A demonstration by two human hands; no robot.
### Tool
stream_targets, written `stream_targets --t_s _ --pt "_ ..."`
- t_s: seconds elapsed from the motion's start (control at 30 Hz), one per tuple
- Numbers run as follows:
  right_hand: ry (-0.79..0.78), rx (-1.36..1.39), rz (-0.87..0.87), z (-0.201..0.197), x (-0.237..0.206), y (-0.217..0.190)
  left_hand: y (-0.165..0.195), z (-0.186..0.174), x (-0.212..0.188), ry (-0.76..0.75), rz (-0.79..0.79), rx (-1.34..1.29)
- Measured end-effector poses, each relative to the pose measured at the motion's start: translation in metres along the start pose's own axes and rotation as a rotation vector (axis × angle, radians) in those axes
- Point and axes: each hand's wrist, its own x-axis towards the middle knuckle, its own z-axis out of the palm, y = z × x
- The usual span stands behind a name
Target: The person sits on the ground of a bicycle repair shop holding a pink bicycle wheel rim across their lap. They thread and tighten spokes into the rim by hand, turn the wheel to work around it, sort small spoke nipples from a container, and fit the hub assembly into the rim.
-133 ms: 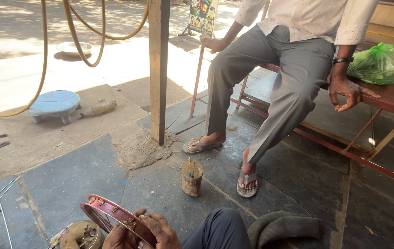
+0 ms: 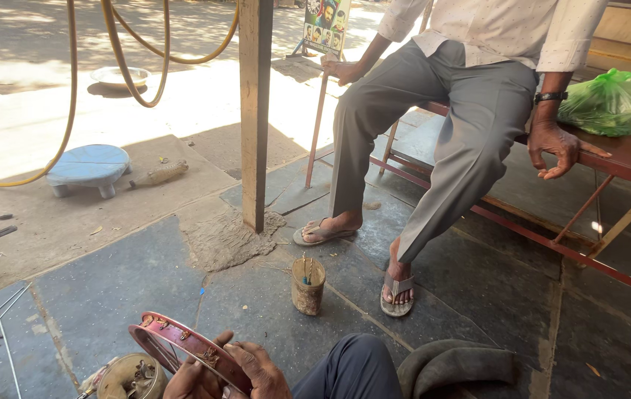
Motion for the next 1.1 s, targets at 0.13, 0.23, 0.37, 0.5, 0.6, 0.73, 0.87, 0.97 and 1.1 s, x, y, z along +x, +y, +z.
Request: stream_targets --t_s 0.13,0.23,0.37,0.5,0.6,0.73,0.87,0.97,1.1 --pt "0.020 0.011 -0.026 0.003 -0.001 -0.009 -0.003 0.012 -0.001 0.151 0.031 0.001" --pt "0.004 -0.026 0.028 0.003 -0.001 -0.014 -0.003 0.005 -0.007 0.008 0.017 -0.068" --pt "-0.004 -0.037 -0.019 0.001 0.001 -0.013 -0.006 -0.006 -0.005 -0.086 0.075 -0.053" --pt "0.037 0.035 -0.082 0.005 0.001 -0.016 -0.007 -0.009 0.006 0.147 0.055 -0.034" --pt "0.034 -0.022 -0.017 0.001 0.003 -0.023 -0.003 -0.009 0.000 0.043 0.002 -0.057" --pt "0.002 -0.039 0.027 -0.005 0.000 -0.034 -0.001 -0.008 0.000 0.006 0.054 -0.003" --pt "0.002 -0.023 0.015 -0.004 0.000 -0.037 -0.002 -0.003 0.002 0.043 0.046 0.067" --pt "-0.054 -0.040 0.121 -0.005 0.002 -0.031 -0.003 0.006 -0.005 0.117 0.112 0.010" --pt "0.006 0.018 0.016 -0.001 0.001 -0.023 0.002 0.016 -0.008 0.068 -0.005 -0.029"
